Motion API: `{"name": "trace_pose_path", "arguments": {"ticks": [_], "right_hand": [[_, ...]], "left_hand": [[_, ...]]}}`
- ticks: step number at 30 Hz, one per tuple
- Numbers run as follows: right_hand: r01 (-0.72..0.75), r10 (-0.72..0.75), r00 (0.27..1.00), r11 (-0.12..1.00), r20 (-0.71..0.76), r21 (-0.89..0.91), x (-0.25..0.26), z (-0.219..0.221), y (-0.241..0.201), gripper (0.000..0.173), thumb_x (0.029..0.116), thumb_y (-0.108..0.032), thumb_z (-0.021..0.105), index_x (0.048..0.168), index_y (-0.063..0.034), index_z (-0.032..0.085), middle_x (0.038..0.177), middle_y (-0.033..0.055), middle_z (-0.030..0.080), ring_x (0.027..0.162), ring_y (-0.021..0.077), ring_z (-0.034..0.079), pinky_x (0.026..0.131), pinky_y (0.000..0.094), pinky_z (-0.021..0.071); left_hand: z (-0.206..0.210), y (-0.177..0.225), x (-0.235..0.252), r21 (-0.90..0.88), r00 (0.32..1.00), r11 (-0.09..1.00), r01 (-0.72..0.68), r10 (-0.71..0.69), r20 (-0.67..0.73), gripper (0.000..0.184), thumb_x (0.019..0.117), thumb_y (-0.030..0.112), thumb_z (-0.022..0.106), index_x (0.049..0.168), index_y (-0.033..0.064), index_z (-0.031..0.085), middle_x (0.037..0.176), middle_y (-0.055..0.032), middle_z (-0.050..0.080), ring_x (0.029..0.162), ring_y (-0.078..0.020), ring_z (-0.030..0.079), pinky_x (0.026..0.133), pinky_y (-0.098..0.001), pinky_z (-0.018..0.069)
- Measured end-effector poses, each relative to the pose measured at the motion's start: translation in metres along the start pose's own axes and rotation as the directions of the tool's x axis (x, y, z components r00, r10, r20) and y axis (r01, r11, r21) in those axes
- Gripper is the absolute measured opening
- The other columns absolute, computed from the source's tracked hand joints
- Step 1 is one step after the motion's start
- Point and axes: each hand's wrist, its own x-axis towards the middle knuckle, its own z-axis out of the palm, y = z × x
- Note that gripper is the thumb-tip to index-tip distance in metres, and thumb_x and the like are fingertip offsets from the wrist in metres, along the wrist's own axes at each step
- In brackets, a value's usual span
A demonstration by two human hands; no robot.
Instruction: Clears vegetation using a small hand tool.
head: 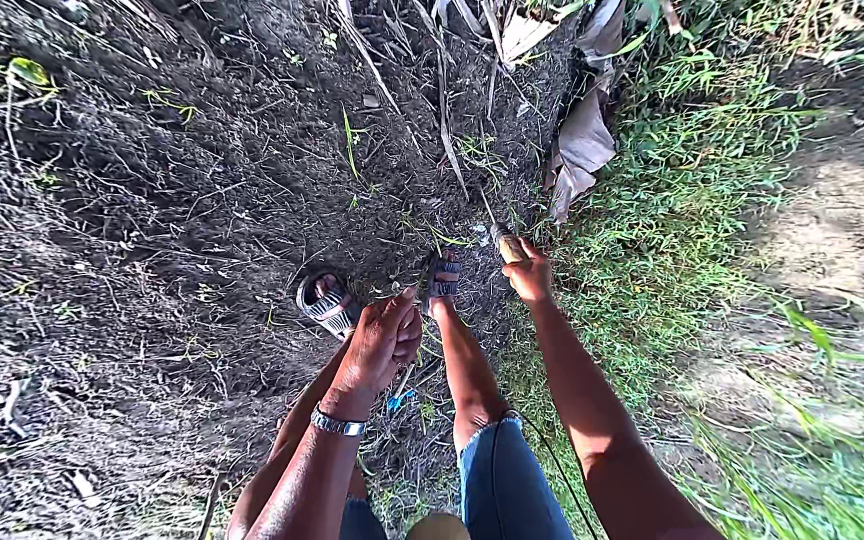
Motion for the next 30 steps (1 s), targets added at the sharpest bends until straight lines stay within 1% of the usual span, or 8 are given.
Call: {"name": "trace_pose_path", "arguments": {"ticks": [3, 7, 13, 16, 18, 23, 27, 30], "right_hand": [[0.051, -0.052, 0.998, 0.999, -0.02, -0.016, 0.009, -0.002, 0.005, 0.075, 0.0793, 0.0, 0.078, 0.15, -0.0092, 0.054, 0.134, 0.026, 0.064, 0.12, 0.0438, 0.064, 0.099, 0.0662, 0.0495], [-0.003, 0.003, 1.0, 0.999, -0.005, 0.036, 0.056, 0.009, 0.001, 0.078, 0.0763, -0.001, 0.077, 0.15, -0.0101, 0.054, 0.13, 0.0251, 0.065, 0.106, 0.0397, 0.068, 0.086, 0.0605, 0.057], [0.072, -0.051, 0.995, 0.961, 0.086, -0.266, 0.038, -0.029, -0.011, 0.077, 0.08, -0.007, 0.075, 0.152, -0.0224, 0.053, 0.131, 0.0251, 0.066, 0.118, 0.0467, 0.063, 0.094, 0.0714, 0.0491], [-0.021, 0.023, 0.999, 0.998, 0.038, -0.054, 0.01, -0.044, 0.015, 0.078, 0.0788, 0.002, 0.076, 0.152, -0.016, 0.053, 0.115, 0.0235, 0.069, 0.08, 0.0325, 0.067, 0.068, 0.0522, 0.0564], [-0.151, 0.154, 0.988, 0.97, -0.002, 0.188, 0.005, -0.034, 0.025, 0.07, 0.0832, 0.007, 0.072, 0.149, -0.0097, 0.053, 0.093, 0.0175, 0.066, 0.055, 0.0183, 0.053, 0.05, 0.0348, 0.0474], [-0.222, 0.255, 0.967, 0.842, 0.001, 0.492, 0.032, 0.029, 0.011, 0.045, 0.0903, 0.001, 0.068, 0.134, -0.0062, 0.06, 0.084, 0.0105, 0.064, 0.049, 0.0114, 0.047, 0.042, 0.0275, 0.0392], [-0.108, 0.106, 0.994, 0.986, 0.02, 0.125, 0.002, 0.067, -0.038, 0.063, 0.0785, -0.004, 0.075, 0.139, -0.0086, 0.059, 0.104, 0.0229, 0.069, 0.08, 0.0349, 0.067, 0.068, 0.0559, 0.0561], [-0.005, 0.014, 0.998, 0.99, 0.062, -0.138, -0.02, 0.063, -0.047, 0.066, 0.0867, -0.013, 0.074, 0.149, -0.0099, 0.053, 0.119, 0.027, 0.069, 0.111, 0.0453, 0.066, 0.094, 0.0671, 0.05]], "left_hand": [[-0.003, 0.0, 0.0, 0.01, 1.0, 1.0, -0.006, 0.005, 0.001, 0.046, 0.1105, 0.025, 0.039, 0.066, 0.0159, 0.045, 0.054, 0.0062, 0.035, 0.042, -0.003, 0.032, 0.04, -0.0162, 0.0298], [0.0, -0.001, -0.002, 0.004, 1.0, 1.0, 0.009, -0.009, -0.008, 0.045, 0.1105, 0.025, 0.04, 0.067, 0.0156, 0.045, 0.054, 0.0061, 0.036, 0.041, -0.0029, 0.032, 0.039, -0.0163, 0.0299], [-0.003, 0.0, -0.003, -0.002, 1.0, 1.0, 0.001, -0.001, -0.004, 0.045, 0.1111, 0.026, 0.039, 0.068, 0.0151, 0.045, 0.054, 0.0057, 0.036, 0.041, -0.0031, 0.032, 0.039, -0.0162, 0.03], [-0.002, 0.002, -0.003, -0.002, 1.0, 1.0, 0.002, -0.002, -0.004, 0.045, 0.1111, 0.025, 0.038, 0.068, 0.0153, 0.045, 0.053, 0.0062, 0.035, 0.041, -0.0027, 0.031, 0.038, -0.0158, 0.029], [0.0, 0.002, -0.004, 0.0, 1.0, 1.0, 0.004, -0.004, 0.001, 0.045, 0.1113, 0.025, 0.038, 0.067, 0.0154, 0.045, 0.053, 0.0063, 0.035, 0.041, -0.0027, 0.032, 0.039, -0.0159, 0.0288], [0.003, 0.006, -0.002, -0.012, 1.0, 1.0, -0.017, 0.017, 0.016, 0.046, 0.1109, 0.026, 0.039, 0.066, 0.0154, 0.045, 0.053, 0.0061, 0.035, 0.041, -0.0032, 0.032, 0.039, -0.0163, 0.0299], [-0.002, 0.004, -0.003, -0.016, 0.999, 1.0, -0.01, 0.01, 0.035, 0.046, 0.1109, 0.027, 0.039, 0.066, 0.0155, 0.045, 0.054, 0.0061, 0.035, 0.041, -0.0036, 0.032, 0.039, -0.017, 0.0299], [0.001, 0.007, -0.002, -0.041, 0.999, 0.999, -0.027, 0.028, 0.021, 0.047, 0.1114, 0.027, 0.037, 0.066, 0.0161, 0.044, 0.054, 0.0063, 0.035, 0.041, -0.0033, 0.031, 0.039, -0.0167, 0.0288]]}}
